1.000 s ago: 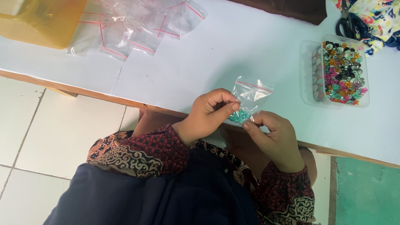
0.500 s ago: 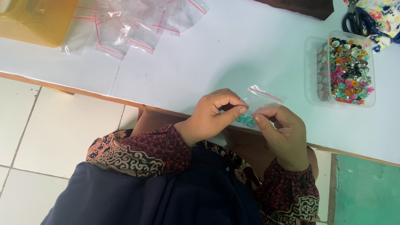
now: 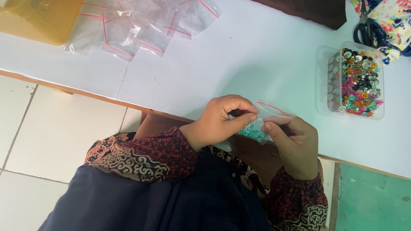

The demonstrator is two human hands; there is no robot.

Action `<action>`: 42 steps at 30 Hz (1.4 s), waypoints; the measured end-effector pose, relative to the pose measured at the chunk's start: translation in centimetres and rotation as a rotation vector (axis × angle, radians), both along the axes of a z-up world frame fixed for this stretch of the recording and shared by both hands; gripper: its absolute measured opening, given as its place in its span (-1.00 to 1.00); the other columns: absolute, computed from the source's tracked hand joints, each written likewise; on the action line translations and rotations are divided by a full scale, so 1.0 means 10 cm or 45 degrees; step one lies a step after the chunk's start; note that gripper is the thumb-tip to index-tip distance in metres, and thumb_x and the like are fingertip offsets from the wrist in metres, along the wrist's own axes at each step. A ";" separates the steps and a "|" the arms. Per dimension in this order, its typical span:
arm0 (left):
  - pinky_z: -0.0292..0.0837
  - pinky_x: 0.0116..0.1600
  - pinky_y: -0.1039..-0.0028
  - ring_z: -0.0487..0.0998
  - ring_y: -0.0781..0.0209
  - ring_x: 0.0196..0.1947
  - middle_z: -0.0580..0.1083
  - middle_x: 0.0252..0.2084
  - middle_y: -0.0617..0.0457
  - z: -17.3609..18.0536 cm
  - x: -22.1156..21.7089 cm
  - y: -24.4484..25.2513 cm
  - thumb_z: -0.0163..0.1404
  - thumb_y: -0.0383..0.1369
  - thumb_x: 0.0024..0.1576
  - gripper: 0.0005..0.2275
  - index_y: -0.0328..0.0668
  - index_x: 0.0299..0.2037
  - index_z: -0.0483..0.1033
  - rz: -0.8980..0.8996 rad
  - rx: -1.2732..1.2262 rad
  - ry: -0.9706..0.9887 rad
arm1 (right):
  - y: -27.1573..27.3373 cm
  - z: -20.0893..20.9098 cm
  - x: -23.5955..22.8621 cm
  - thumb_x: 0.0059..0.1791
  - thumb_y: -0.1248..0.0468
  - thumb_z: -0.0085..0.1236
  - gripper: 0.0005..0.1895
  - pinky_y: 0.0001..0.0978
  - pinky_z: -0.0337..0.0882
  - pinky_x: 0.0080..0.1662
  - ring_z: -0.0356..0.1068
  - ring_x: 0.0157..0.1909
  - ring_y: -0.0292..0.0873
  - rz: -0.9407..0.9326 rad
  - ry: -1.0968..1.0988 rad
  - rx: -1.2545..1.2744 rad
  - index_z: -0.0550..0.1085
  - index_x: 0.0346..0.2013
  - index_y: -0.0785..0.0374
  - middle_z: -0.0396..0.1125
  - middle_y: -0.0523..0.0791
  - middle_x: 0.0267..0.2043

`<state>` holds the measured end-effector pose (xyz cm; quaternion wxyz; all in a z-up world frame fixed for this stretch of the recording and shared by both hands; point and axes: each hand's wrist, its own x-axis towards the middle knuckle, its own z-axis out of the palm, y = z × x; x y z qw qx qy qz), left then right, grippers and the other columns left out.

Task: Sorting and bagging small garment accessories like buttons and beads into plastic bags

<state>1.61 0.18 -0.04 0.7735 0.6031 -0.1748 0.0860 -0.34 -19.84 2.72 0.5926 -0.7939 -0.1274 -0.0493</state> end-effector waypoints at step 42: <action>0.52 -0.07 0.50 0.58 0.25 -0.25 0.56 -0.24 0.11 -0.12 -0.13 0.72 0.01 -0.36 0.31 -0.91 -0.09 -0.09 0.56 -0.065 0.229 -0.326 | 0.52 0.10 -0.16 0.09 0.40 0.10 -0.96 -0.47 0.40 -0.05 0.40 -0.19 -0.22 -0.009 -0.001 -0.091 0.49 -0.23 0.31 0.41 -0.08 -0.31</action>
